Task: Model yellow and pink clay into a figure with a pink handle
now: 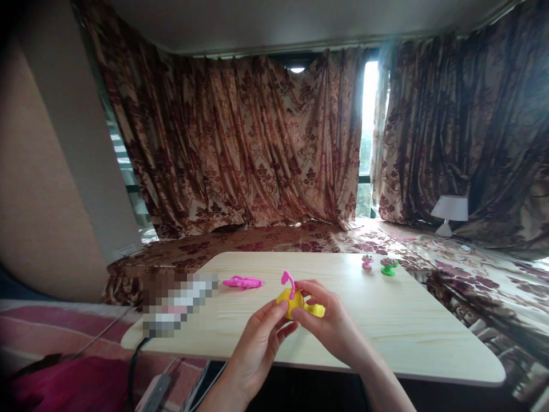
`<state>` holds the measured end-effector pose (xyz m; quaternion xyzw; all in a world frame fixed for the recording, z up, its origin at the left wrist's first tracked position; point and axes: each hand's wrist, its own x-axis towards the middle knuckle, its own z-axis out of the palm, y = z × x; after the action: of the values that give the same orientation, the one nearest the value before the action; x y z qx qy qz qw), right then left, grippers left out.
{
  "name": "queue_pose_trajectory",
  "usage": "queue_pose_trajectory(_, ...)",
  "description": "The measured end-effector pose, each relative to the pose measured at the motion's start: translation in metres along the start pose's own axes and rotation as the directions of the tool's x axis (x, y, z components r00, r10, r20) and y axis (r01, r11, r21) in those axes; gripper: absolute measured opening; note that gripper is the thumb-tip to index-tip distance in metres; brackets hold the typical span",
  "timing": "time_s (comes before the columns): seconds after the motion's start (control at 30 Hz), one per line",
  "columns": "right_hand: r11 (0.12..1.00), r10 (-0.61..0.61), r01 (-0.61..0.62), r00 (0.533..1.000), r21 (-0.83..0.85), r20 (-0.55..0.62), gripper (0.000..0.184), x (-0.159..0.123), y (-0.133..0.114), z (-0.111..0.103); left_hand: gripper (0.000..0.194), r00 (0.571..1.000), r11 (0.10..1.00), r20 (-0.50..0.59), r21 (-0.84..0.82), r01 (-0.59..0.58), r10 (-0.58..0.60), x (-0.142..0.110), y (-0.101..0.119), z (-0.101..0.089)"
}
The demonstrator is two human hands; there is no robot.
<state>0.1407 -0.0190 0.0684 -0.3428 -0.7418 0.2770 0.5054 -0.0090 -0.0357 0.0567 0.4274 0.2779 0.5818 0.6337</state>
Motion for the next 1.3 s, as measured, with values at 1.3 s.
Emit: queue_pose_trajectory(1.3, 0.996, -0.007, 0.016, 0.996, 0.092, -0.091, 0.011, -0.003, 0.01, 0.014, 0.026, 0.982, 0.981, -0.159, 0.183, -0.071, 0.101, -0.008, -0.005, -0.001)
